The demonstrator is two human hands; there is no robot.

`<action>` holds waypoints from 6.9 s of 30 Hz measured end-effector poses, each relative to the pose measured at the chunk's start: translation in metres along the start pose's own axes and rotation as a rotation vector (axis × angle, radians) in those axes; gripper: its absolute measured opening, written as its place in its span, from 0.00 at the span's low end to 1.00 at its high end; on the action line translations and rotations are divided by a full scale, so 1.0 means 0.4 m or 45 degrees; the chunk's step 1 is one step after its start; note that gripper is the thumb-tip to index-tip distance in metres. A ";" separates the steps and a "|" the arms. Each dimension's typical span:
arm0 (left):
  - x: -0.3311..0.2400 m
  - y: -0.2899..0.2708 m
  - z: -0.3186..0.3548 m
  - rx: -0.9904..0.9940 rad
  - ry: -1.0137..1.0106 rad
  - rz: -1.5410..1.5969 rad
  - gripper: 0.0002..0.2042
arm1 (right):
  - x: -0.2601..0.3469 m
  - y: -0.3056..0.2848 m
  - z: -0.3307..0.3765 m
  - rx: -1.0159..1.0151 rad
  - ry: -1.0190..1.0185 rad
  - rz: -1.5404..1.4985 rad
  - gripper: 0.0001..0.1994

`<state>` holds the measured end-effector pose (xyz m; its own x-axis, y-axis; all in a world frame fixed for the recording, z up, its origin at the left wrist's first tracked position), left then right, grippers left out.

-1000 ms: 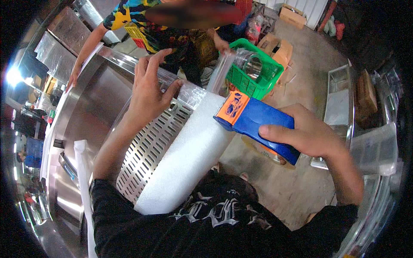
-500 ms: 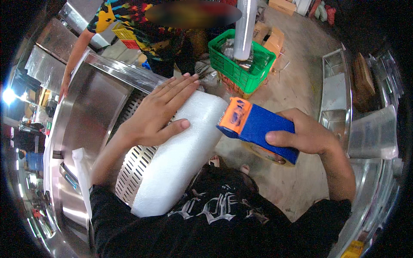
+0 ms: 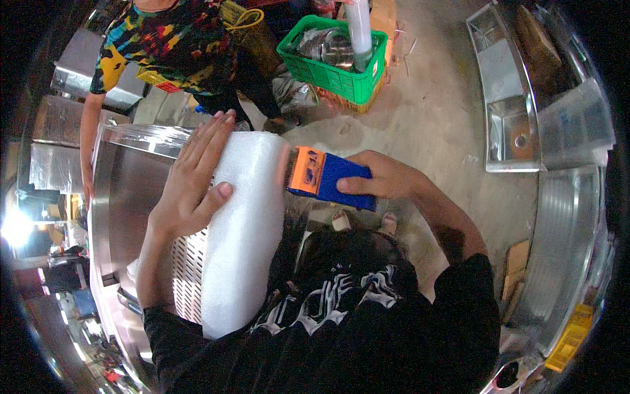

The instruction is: The person wraps a large stainless steel commercial kitchen unit with white foam padding and clear plastic wrap. They use a handheld tape dispenser to secure the foam and plastic layers while another person assists by holding the unit steady.

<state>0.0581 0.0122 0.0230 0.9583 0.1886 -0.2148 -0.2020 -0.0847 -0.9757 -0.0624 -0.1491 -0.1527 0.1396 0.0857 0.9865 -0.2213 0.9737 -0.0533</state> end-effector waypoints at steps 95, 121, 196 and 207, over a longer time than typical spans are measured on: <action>-0.556 -0.020 1.223 -0.133 -1.017 0.212 0.50 | -0.478 0.758 0.603 -0.356 0.626 -0.329 0.20; -0.591 -0.126 1.399 -0.377 0.254 0.862 0.25 | 0.448 1.296 0.712 -0.415 -0.067 0.295 0.29; -0.396 0.161 1.314 -0.071 -0.988 1.521 0.44 | 0.171 1.341 0.490 -0.154 0.215 0.231 0.33; -0.398 0.174 1.312 -0.137 -0.986 1.661 0.35 | 0.035 1.361 0.429 -0.078 0.192 0.184 0.35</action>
<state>-0.2147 0.4897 -0.0332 -0.2188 0.3764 -0.9002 -0.7497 -0.6553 -0.0918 -0.3463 0.3459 -0.1412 0.2544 0.2512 0.9339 -0.1912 0.9597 -0.2061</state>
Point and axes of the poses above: each hand's wrist, its own z-axis away from the middle knuckle, its own y-axis out of the palm, x = y × z, the point moved 10 cm from there along -z, towards the middle knuckle, and after that the axes turned 1 degree about -x, right-handed, at the moved point
